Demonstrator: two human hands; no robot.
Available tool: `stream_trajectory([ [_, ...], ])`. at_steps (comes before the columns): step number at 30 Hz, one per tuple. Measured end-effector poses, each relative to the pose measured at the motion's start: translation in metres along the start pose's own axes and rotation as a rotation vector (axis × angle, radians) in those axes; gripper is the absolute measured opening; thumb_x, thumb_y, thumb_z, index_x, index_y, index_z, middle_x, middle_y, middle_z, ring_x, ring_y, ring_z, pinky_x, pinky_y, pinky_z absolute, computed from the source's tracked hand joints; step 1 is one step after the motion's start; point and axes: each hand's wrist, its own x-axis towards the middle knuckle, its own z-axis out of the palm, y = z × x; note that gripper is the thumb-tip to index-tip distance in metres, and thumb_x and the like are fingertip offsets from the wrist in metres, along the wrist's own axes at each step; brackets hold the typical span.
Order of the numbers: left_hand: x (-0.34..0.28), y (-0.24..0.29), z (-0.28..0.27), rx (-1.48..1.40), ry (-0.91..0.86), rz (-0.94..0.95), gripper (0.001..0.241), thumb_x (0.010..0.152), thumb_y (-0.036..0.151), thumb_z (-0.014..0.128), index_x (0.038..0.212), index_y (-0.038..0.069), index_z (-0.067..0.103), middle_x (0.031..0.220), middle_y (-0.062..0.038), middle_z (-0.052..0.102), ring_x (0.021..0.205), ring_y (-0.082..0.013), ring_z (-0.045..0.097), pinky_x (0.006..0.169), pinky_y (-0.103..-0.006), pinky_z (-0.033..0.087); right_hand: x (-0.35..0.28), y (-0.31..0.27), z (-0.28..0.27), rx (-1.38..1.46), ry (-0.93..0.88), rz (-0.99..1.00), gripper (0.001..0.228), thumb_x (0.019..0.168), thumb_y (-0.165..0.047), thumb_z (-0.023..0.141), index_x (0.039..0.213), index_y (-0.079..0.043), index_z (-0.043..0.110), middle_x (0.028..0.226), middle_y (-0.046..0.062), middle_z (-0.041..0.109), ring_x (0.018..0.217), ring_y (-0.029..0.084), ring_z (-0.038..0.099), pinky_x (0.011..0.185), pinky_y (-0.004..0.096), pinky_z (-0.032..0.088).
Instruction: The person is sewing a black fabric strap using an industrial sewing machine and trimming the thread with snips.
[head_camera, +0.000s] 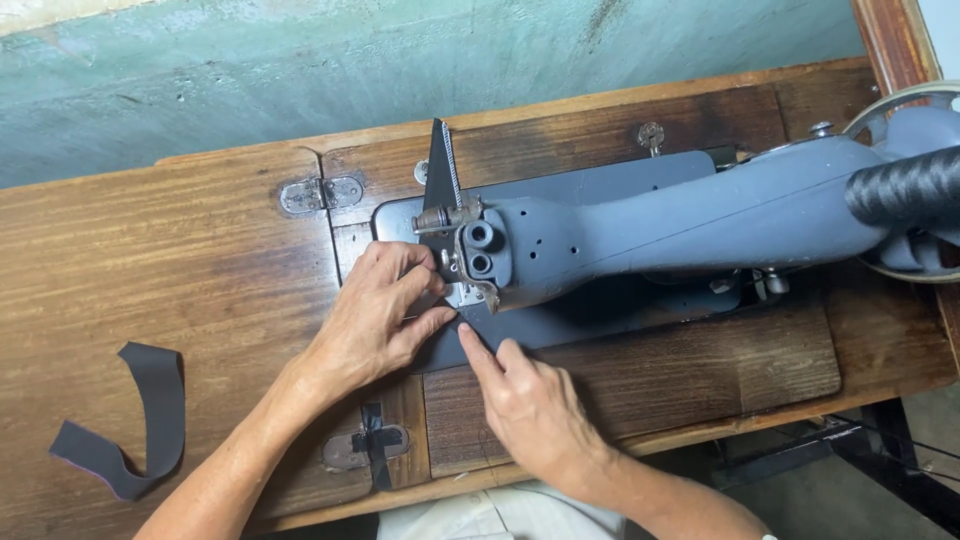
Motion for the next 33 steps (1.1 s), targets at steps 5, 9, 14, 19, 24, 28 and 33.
stream_trajectory([
  [5, -0.008, 0.028, -0.014, 0.098, 0.047, 0.263, 0.018, 0.097, 0.007, 0.055, 0.111, -0.003, 0.061, 0.115, -0.023, 0.061, 0.099, -0.0338, 0.062, 0.079, -0.0465, 0.050, 0.005, -0.033, -0.009, -0.082, -0.139, 0.065, 0.057, 0.093, 0.007, 0.053, 0.148, 0.016, 0.042, 0.076, 0.017, 0.070, 0.047, 0.024, 0.071, 0.041, 0.036, 0.063],
  [9, -0.022, 0.032, -0.009, 0.292, -0.168, 0.415, 0.043, 0.093, 0.013, 0.052, 0.134, 0.004, 0.063, 0.140, -0.014, 0.063, 0.123, -0.0325, 0.062, 0.103, -0.0486, 0.044, 0.001, -0.036, 0.000, -0.151, -0.022, 0.103, 0.021, 0.088, -0.003, 0.058, 0.108, 0.000, 0.064, 0.075, 0.011, 0.068, 0.050, 0.027, 0.070, 0.041, 0.039, 0.056],
  [14, -0.017, 0.026, -0.005, 0.343, -0.159, 0.375, 0.042, 0.102, 0.025, 0.056, 0.139, 0.004, 0.061, 0.139, -0.012, 0.064, 0.127, -0.0308, 0.061, 0.106, -0.0436, 0.046, 0.002, -0.032, -0.013, 0.012, 0.022, 0.132, 0.052, 0.102, -0.019, 0.060, 0.143, 0.011, 0.049, 0.076, 0.013, 0.072, 0.049, 0.026, 0.071, 0.041, 0.038, 0.059],
  [19, -0.020, 0.021, -0.003, 0.406, -0.158, 0.381, 0.047, 0.105, 0.030, 0.052, 0.144, 0.004, 0.057, 0.147, -0.014, 0.059, 0.129, -0.0316, 0.060, 0.110, -0.0444, 0.044, -0.007, -0.007, -0.026, 0.356, -0.182, 0.149, 0.060, 0.111, -0.033, 0.041, 0.153, 0.009, 0.035, 0.072, 0.011, 0.067, 0.047, 0.020, 0.066, 0.036, 0.032, 0.064],
  [24, -0.019, 0.022, -0.004, 0.446, -0.132, 0.388, 0.046, 0.104, 0.031, 0.053, 0.141, 0.004, 0.059, 0.137, -0.014, 0.063, 0.126, -0.0301, 0.061, 0.108, -0.0465, 0.044, -0.012, 0.031, -0.028, 0.059, 0.252, -0.037, 0.026, 0.101, -0.017, 0.065, 0.118, 0.002, 0.072, 0.083, 0.011, 0.075, 0.056, 0.016, 0.071, 0.046, 0.026, 0.063],
  [28, -0.019, 0.024, -0.006, 0.460, -0.134, 0.379, 0.046, 0.105, 0.030, 0.050, 0.141, 0.004, 0.058, 0.136, -0.014, 0.062, 0.124, -0.0301, 0.061, 0.108, -0.0474, 0.044, 0.003, 0.038, -0.051, -0.023, 0.360, -0.133, 0.021, 0.100, -0.014, 0.068, 0.112, 0.002, 0.071, 0.085, 0.009, 0.070, 0.068, 0.021, 0.066, 0.062, 0.033, 0.056],
  [33, -0.021, 0.021, -0.005, 0.485, -0.152, 0.369, 0.048, 0.105, 0.032, 0.050, 0.144, 0.005, 0.057, 0.136, -0.014, 0.062, 0.123, -0.0301, 0.061, 0.108, -0.0475, 0.044, 0.004, 0.044, -0.044, 0.004, 0.316, -0.229, 0.023, 0.099, -0.013, 0.070, 0.116, 0.002, 0.068, 0.092, 0.009, 0.068, 0.071, 0.022, 0.064, 0.065, 0.032, 0.056],
])
